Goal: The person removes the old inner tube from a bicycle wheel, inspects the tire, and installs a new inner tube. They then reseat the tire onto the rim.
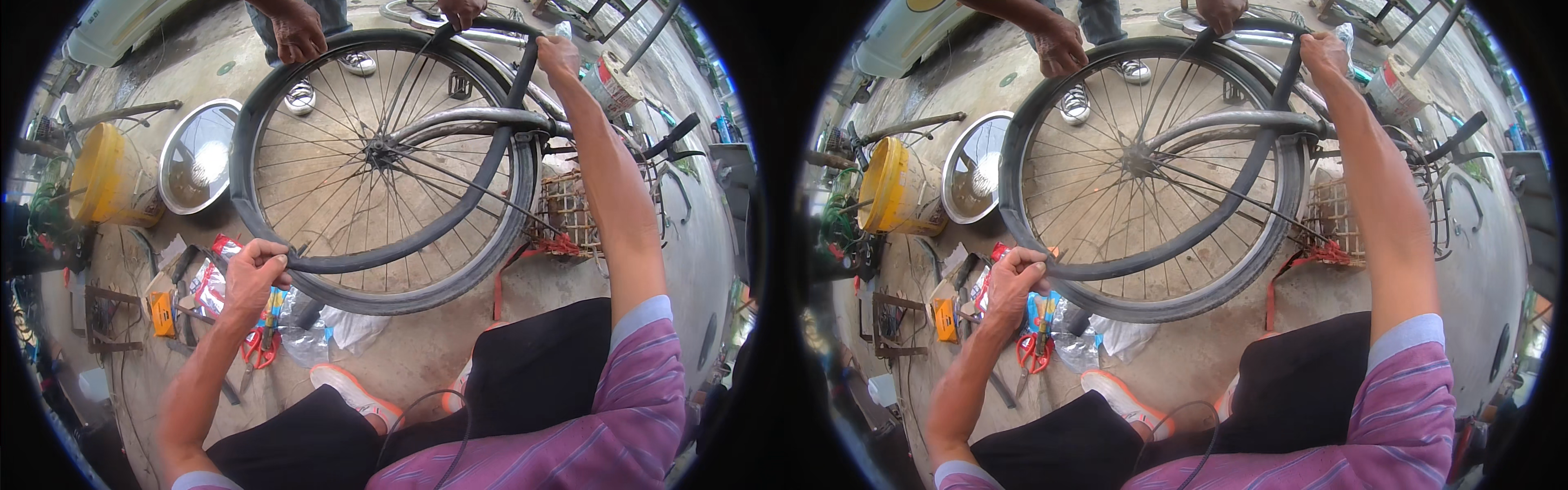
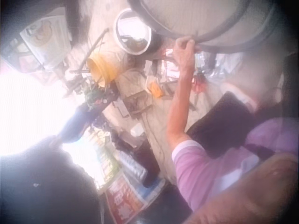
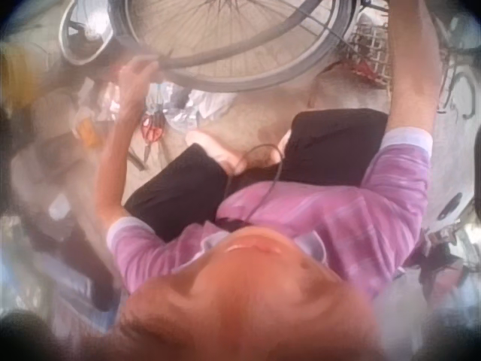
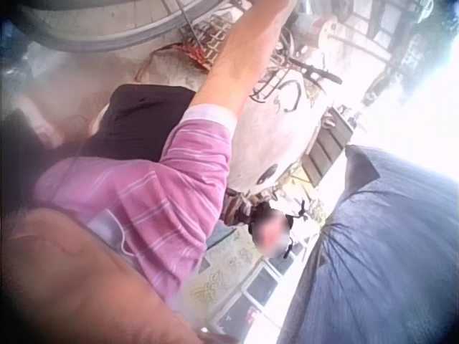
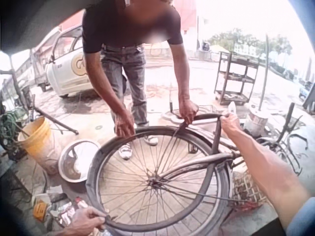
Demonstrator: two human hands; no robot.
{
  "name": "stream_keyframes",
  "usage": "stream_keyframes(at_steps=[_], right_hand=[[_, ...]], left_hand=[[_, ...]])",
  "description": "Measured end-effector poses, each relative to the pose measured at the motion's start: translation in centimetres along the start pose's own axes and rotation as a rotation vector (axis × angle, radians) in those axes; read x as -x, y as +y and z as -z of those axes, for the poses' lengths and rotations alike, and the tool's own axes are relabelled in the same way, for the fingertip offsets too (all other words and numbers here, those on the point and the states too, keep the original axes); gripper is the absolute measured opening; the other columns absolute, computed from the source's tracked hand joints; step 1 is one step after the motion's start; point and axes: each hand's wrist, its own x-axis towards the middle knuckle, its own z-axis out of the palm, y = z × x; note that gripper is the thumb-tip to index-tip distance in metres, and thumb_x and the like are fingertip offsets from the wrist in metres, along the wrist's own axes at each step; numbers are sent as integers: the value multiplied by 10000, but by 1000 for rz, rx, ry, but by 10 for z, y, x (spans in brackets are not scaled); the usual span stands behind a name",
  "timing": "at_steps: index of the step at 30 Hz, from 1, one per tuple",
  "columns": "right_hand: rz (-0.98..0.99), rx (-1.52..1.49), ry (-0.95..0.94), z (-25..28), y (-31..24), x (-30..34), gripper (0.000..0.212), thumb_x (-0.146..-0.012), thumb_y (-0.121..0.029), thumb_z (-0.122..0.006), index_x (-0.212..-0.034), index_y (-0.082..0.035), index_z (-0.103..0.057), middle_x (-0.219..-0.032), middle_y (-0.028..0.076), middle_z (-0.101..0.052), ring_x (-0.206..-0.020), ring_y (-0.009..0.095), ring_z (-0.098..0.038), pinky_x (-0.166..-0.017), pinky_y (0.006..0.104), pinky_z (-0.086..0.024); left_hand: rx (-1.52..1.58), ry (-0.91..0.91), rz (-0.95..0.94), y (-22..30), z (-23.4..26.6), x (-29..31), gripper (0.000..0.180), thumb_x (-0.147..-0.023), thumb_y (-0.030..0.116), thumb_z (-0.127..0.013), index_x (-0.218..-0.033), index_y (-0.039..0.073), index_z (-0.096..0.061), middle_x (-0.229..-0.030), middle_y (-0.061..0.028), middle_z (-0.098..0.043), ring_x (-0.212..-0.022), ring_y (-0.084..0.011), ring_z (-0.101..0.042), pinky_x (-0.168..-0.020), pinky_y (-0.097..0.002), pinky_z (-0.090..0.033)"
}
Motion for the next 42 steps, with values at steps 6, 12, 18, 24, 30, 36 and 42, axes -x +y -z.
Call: stream_keyframes(at_steps=[6, 12, 18, 24, 30, 36, 42], right_hand=[[355, -283, -121, -19, 13, 16, 486, -989, -308, -795, -1370, -15, -727, -1234, 144, -792, -1108, 232, -765, -982, 367, -618], [539, -204, -290, 26, -99, 134, 416, -962, -260, -748, -1240, 50, -761, -1119, 165, -814, -1072, 235, -768, -977, 356, -601], [436, -465, -843, 19, -119, 182, 372, -1042, -178, -749, -1338, 43, -710, -1162, 67, -774, -1049, 133, -712, -957, 324, -580], [860, -293, -1114, 16, -135, 254, 496, -1017, -316, -791, -1398, -9, -711, -1241, 145, -793, -1131, 233, -764, -1035, 377, -610], [831, -88, -1340, 5, -131, 313, 646, -979, -399, -697, -1443, 49, -654, -1288, 244, -766, -1161, 370, -760, -1030, 446, -600], [671, -45, -1632, -1, -123, 338, 645, -982, -382, -698, -1462, 40, -612, -1083, 159, -796, -1016, 296, -765, -913, 413, -588], [560, -126, -1809, -8, -123, 343, 580, -936, -354, -674, -1355, 44, -715, -1148, 238, -805, -1044, 350, -767, -938, 426, -578]], left_hand=[[-42, -164, -12, 7, -28, 3, 240, -1055, 54, -660, -1247, -76, -721, -965, -120, -770, -821, -156, -770, -716, -273, -635], [-59, -155, -28, 8, -23, -3, 273, -1069, 67, -645, -1298, -64, -718, -1030, -109, -774, -896, -144, -773, -758, -276, -631], [-13, -130, -32, 1, -14, -12, 307, -1070, 91, -645, -1327, -59, -722, -1077, -121, -774, -931, -152, -773, -801, -283, -631], [-30, -141, -42, 8, -13, -10, 336, -1072, 112, -633, -1350, -55, -722, -1132, -144, -778, -971, -170, -774, -831, -299, -626], [6, -183, -111, 15, -13, -13, 349, -1074, 121, -627, -1361, -53, -723, -1152, -149, -785, -1009, -180, -774, -864, -307, -610], [52, -185, -136, 11, -12, -15, 365, -1072, 112, -616, -1384, -49, -715, -1149, -151, -790, -1029, -178, -767, -885, -304, -597], [15, -213, -93, 6, -14, -12, 387, -1066, 126, -626, -1404, -45, -706, -1184, -145, -790, -1093, -189, -769, -911, -313, -595]])
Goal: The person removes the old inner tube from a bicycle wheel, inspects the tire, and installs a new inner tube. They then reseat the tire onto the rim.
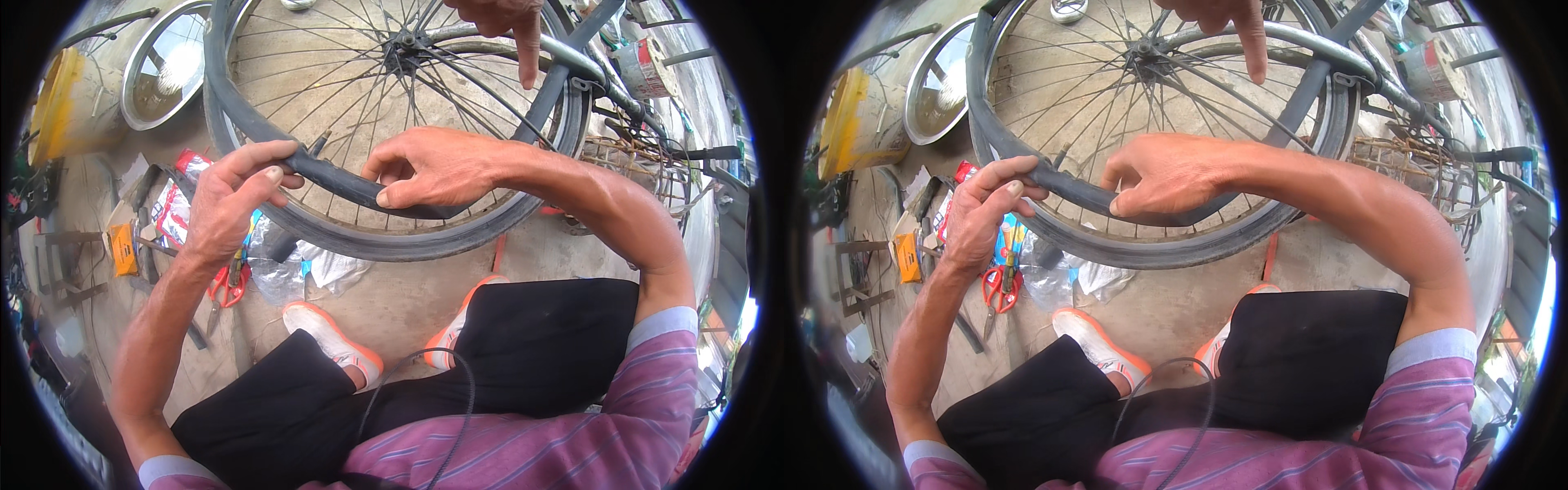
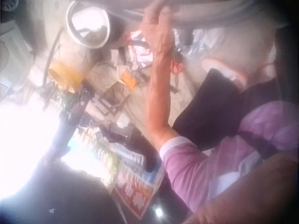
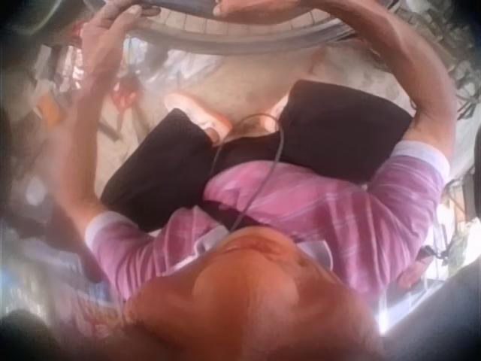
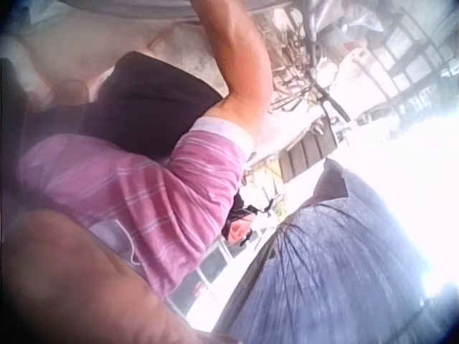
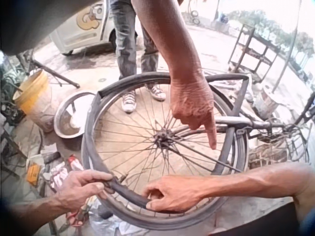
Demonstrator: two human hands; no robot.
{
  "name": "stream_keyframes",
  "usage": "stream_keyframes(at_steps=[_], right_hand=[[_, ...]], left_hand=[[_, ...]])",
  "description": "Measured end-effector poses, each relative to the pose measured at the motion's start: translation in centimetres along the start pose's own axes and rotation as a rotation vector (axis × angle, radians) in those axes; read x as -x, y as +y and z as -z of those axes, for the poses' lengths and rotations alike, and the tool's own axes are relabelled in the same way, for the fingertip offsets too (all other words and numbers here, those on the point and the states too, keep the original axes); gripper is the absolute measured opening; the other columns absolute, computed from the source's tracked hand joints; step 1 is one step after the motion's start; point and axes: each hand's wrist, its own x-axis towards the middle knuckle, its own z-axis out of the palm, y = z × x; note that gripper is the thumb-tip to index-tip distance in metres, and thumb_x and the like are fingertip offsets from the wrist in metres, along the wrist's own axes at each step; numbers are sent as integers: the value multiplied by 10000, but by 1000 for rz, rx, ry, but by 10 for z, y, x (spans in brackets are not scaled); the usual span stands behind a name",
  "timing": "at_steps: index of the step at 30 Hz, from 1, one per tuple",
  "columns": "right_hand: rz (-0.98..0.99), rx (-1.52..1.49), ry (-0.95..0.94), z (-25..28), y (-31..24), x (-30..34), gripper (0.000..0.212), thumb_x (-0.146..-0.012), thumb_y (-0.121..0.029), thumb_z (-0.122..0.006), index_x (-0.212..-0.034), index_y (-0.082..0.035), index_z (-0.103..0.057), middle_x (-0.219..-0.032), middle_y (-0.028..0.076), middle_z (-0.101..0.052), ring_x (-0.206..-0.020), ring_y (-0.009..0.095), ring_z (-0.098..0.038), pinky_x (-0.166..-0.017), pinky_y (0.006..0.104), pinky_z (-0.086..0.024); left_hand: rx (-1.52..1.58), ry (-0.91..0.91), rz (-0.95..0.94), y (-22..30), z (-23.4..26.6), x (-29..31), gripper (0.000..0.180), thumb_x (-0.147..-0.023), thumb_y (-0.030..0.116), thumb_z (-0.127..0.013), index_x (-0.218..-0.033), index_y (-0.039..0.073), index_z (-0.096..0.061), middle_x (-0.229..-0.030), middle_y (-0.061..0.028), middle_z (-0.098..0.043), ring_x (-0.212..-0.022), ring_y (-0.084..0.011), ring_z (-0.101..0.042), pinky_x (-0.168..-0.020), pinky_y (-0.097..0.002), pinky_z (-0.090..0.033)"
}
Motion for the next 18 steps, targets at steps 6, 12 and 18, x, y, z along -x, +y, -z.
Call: stream_keyframes(at_steps=[6, 12, 18], right_hand=[[25, -71, 40, -23, 2, -5, 500, -1025, -372, -669, -1285, 55, -687, -1026, 122, -731, -931, 224, -648, -857, 394, -517], [29, -287, 107, -8, -20, 8, 436, -999, -309, -637, -1229, 53, -717, -932, 111, -705, -862, 186, -639, -808, 373, -514], [30, -383, 153, -8, -33, 17, 461, -1006, -327, -704, -1287, 38, -709, -981, 47, -720, -879, 113, -628, -787, 318, -516]], left_hand=[[-9, -57, 56, 7, 0, 8, 443, -1035, 133, -632, -1441, -42, -659, -1193, -158, -755, -1094, -220, -758, -932, -352, -606], [-133, 112, 4, -32, 61, 1, 244, -1057, 197, -666, -1172, -16, -699, -1112, -136, -783, -994, -196, -774, -836, -328, -610], [-213, 355, 253, -52, 85, -24, 616, -1042, 527, -709, -1263, -47, -685, -1120, -182, -758, -946, -212, -771, -759, -359, -623]])
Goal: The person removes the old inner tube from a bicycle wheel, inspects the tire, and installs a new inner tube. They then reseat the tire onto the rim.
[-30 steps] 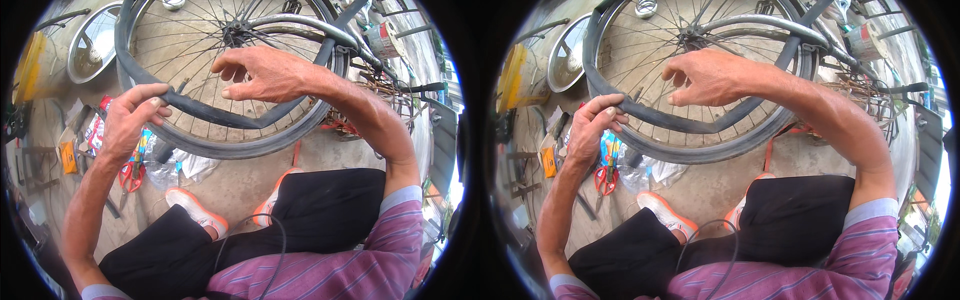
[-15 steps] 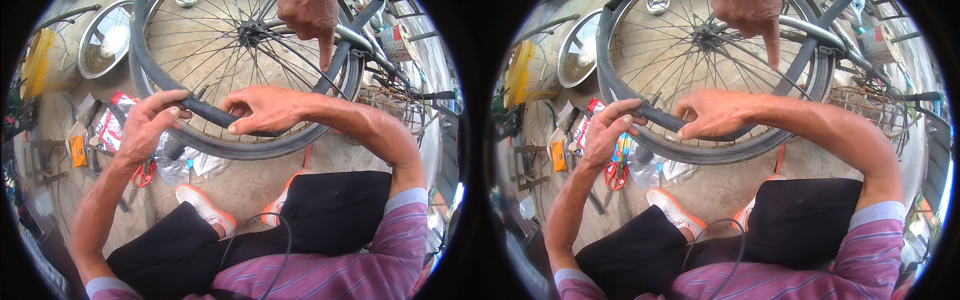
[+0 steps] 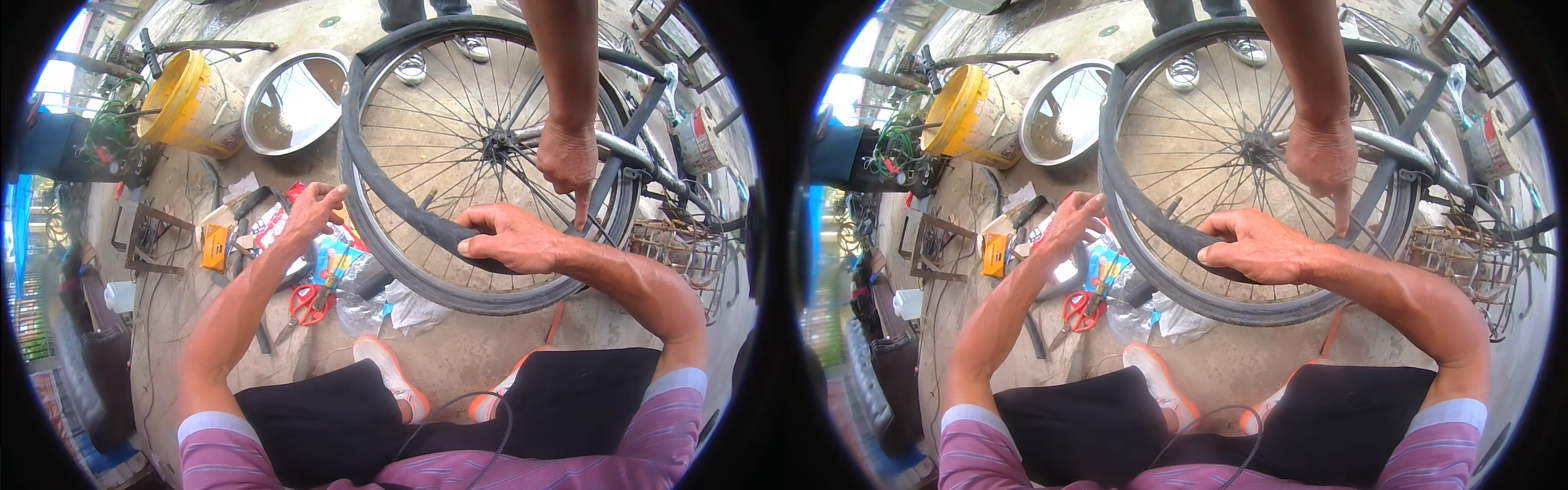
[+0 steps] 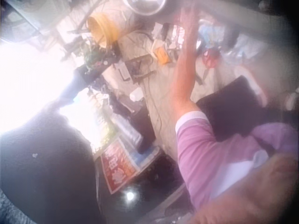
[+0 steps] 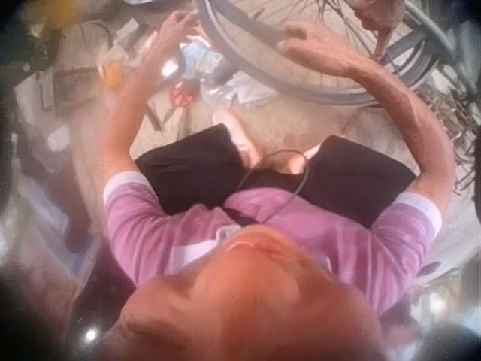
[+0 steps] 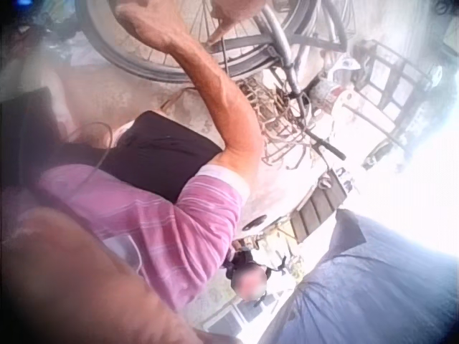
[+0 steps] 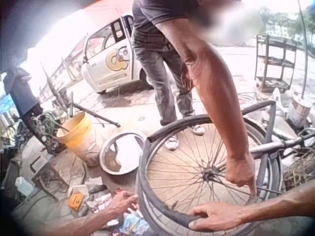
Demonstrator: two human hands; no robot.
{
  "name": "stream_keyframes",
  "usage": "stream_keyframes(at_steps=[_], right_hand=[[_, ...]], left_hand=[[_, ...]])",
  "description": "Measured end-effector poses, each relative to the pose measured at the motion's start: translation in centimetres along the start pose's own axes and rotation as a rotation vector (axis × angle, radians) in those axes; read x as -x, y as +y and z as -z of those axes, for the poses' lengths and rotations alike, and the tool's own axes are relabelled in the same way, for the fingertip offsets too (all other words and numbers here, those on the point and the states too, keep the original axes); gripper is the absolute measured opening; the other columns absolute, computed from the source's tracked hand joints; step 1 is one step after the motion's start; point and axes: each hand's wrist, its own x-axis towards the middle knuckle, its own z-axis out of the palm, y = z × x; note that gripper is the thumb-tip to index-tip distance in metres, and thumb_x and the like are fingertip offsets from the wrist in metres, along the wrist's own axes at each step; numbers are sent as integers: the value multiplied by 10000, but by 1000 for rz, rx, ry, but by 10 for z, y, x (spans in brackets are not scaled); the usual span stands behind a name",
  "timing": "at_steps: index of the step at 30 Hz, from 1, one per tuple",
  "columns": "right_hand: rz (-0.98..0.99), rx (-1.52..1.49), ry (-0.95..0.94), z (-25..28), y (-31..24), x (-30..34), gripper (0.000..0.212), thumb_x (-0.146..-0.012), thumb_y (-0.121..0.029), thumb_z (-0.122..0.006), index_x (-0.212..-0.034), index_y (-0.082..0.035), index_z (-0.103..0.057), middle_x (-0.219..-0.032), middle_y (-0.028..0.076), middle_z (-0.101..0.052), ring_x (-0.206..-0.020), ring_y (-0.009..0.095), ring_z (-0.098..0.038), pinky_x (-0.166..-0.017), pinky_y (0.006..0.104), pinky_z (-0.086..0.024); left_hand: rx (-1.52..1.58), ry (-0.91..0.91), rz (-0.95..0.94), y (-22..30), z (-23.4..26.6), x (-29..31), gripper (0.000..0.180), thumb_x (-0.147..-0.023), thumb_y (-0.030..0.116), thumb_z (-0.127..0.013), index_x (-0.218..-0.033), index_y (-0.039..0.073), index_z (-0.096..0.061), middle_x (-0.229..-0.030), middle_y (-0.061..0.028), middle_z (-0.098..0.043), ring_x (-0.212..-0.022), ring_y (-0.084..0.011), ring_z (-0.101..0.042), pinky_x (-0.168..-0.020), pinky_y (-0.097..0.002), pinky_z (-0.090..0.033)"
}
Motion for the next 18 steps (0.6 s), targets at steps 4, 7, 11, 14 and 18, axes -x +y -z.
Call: stream_keyframes(at_steps=[4, 7, 11, 14, 18], right_hand=[[-25, 0, 8, -6, -15, 5, 512, -1000, -349, -739, -1340, 30, -692, -995, 28, -703, -878, 95, -608, -784, 296, -497], [7, 20, -1, -9, -22, 8, 537, -998, -363, -752, -1373, 16, -690, -984, 19, -693, -869, 90, -598, -777, 294, -489], [49, 114, -26, -4, -18, 16, 595, -1000, -400, -742, -1429, 7, -677, -1135, 113, -761, -1015, 176, -688, -929, 349, -543], [158, 174, -72, -9, -16, 22, 635, -978, -448, -725, -1410, 16, -691, -1245, 192, -770, -1128, 274, -719, -1017, 404, -541], [211, 229, -156, -12, -16, 27, 646, -971, -459, -726, -1396, 26, -691, -1235, 196, -765, -1140, 287, -719, -1007, 412, -545]], left_hand=[[22, -149, 73, -7, -17, -13, 598, -1074, 559, -650, -1224, -20, -669, -1092, -148, -738, -939, -231, -736, -763, -405, -606], [116, -147, 112, -33, -27, -13, 553, -1081, 543, -650, -1184, 0, -683, -995, -113, -742, -853, -219, -717, -743, -402, -587], [204, -409, 286, -35, -68, 54, 587, -1117, 553, -590, -1259, -6, -698, -1118, -148, -782, -967, -259, -774, -794, -411, -608], [185, -750, 425, -29, -100, 104, 658, -1112, 589, -599, -1318, -32, -668, -1143, -205, -777, -1011, -280, -786, -811, -421, -626], [-128, -941, 324, -6, -89, 97, 706, -1101, 602, -594, -1360, -52, -649, -1242, -227, -763, -1097, -309, -775, -853, -433, -636]])
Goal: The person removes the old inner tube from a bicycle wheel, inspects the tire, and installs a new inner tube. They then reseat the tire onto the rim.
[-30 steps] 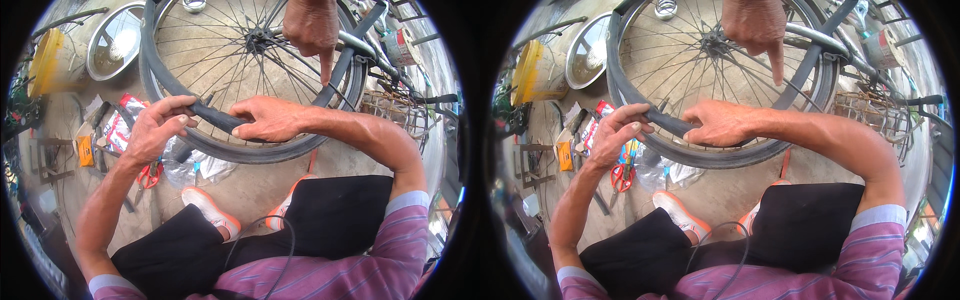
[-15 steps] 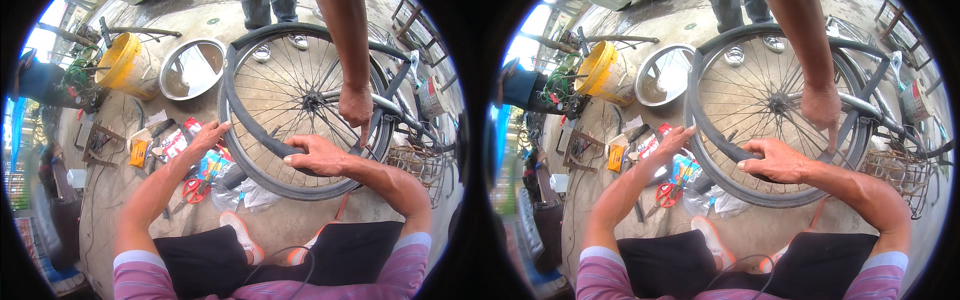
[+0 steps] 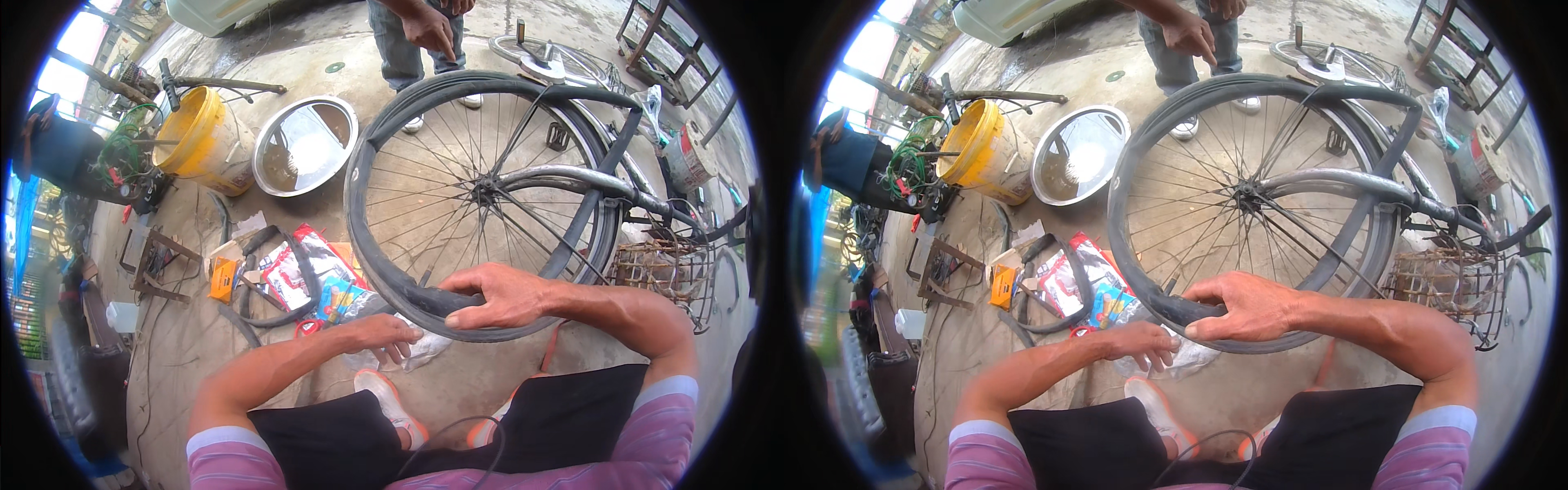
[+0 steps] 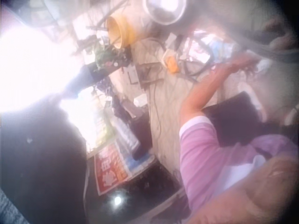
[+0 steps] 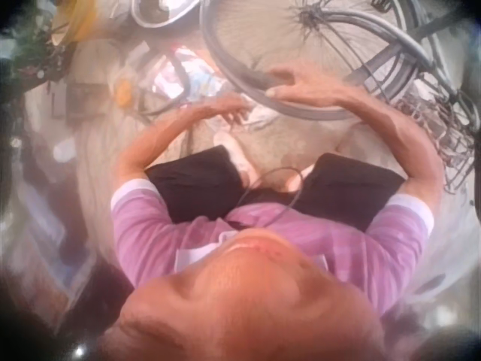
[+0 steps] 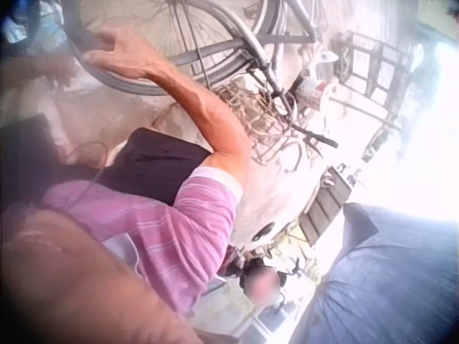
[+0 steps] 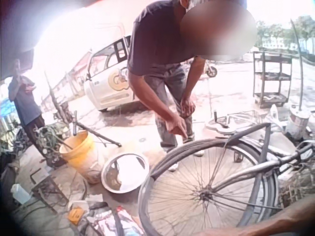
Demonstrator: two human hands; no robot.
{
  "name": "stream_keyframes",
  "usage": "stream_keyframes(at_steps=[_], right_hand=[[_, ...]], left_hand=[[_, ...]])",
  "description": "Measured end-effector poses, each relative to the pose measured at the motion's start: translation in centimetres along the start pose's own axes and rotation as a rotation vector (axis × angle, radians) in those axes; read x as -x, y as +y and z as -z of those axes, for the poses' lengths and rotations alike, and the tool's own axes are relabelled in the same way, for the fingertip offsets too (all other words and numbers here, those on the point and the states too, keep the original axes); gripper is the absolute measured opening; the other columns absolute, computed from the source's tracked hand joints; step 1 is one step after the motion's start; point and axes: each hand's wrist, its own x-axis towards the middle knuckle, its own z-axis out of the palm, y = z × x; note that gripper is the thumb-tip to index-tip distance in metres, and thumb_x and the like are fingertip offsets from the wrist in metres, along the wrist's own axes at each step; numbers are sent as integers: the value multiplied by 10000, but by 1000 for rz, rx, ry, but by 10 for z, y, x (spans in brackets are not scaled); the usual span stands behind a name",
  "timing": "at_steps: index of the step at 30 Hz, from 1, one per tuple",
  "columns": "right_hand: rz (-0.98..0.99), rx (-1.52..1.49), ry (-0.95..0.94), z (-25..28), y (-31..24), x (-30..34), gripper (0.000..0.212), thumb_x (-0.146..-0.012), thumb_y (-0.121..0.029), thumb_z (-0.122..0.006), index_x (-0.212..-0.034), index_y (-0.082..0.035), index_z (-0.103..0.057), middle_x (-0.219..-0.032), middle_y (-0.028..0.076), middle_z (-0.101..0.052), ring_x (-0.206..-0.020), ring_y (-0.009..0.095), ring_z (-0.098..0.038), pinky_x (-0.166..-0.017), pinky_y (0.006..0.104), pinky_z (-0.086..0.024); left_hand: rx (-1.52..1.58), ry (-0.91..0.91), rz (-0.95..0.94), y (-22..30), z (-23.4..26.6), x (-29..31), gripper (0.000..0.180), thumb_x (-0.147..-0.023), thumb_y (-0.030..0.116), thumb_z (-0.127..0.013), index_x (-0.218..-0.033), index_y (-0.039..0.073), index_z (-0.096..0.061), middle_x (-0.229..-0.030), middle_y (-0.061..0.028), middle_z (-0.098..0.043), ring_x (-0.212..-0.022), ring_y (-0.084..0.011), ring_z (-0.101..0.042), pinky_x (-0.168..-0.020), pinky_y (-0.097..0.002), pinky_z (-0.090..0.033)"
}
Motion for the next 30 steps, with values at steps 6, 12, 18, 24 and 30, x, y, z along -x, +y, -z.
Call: stream_keyframes(at_steps=[6, 12, 18, 24, 30], right_hand=[[19, 19, -16, -3, 10, 8, 679, -956, -481, -712, -1392, 39, -687, -1204, 226, -763, -1103, 311, -725, -969, 413, -550], [-63, 89, -117, -7, 3, 12, 777, -958, -455, -717, -1515, 65, -562, -1120, 230, -751, -1038, 302, -720, -935, 400, -549], [-101, 84, -294, -18, 19, 9, 785, -971, -425, -727, -1571, 32, -510, -950, 135, -687, -876, 256, -656, -807, 422, -511], [-12, 18, -183, -35, 39, 4, 782, -963, -355, -741, -1599, 22, -485, -1012, 164, -712, -937, 273, -675, -870, 420, -531], [79, -109, -117, -42, 46, 4, 784, -978, -295, -745, -1646, -15, -445, -1331, 238, -685, -1193, 315, -681, -1075, 411, -530]], left_hand=[[396, 518, -238, -9, 85, -2, 523, -1088, 471, -615, -1420, 67, -629, -1207, -123, -739, -1002, -262, -732, -809, -409, -590], [361, 735, -359, -10, 133, -14, 456, -1117, 479, -622, -1277, 54, -657, -1153, -113, -749, -1002, -228, -734, -791, -399, -588], [452, 477, -322, -37, 63, -23, 448, -1121, 471, -618, -1293, 60, -665, -1161, -121, -751, -984, -252, -747, -790, -423, -600], [318, 254, -144, -33, 28, -13, 459, -1089, 482, -622, -1303, 81, -681, -1150, -101, -743, -969, -196, -740, -788, -339, -587], [419, 524, -310, -26, 101, 1, 479, -1083, 516, -622, -1253, 71, -679, -1134, -107, -745, -992, -215, -732, -833, -390, -568]])
